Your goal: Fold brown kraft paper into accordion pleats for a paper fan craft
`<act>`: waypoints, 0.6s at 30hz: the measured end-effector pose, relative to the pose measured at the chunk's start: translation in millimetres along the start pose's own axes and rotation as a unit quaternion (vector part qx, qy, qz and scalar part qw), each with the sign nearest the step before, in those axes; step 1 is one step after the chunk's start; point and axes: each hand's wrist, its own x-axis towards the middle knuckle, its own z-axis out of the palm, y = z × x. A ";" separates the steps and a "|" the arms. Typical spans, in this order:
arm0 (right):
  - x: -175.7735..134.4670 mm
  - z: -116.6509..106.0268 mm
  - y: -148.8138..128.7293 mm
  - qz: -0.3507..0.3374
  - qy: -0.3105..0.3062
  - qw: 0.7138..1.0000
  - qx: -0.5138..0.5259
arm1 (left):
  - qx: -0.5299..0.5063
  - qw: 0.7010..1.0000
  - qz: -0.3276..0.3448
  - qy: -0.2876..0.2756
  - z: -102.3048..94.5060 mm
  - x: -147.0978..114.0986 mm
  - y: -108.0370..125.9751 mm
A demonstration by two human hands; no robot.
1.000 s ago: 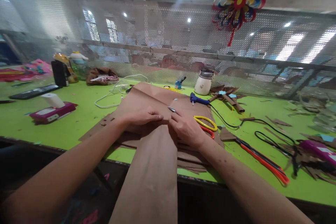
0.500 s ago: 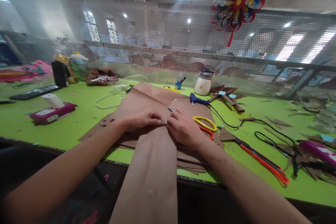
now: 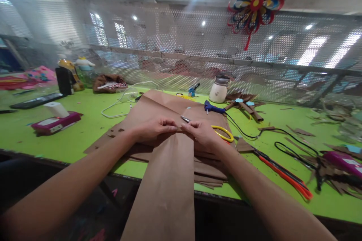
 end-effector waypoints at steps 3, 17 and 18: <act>0.0 0.6 0.8 -0.018 0.020 1.000 0.003 | 0.005 1.000 0.006 -0.001 -0.8 0.9 -2.0; -3.3 -11.6 -8.0 -0.038 -0.073 0.992 -0.092 | 0.047 0.998 0.016 -0.048 0.6 2.3 -3.6; -3.7 -12.3 -10.5 -0.046 -0.086 0.991 -0.095 | 0.052 0.997 0.020 -0.046 0.6 2.9 -4.4</act>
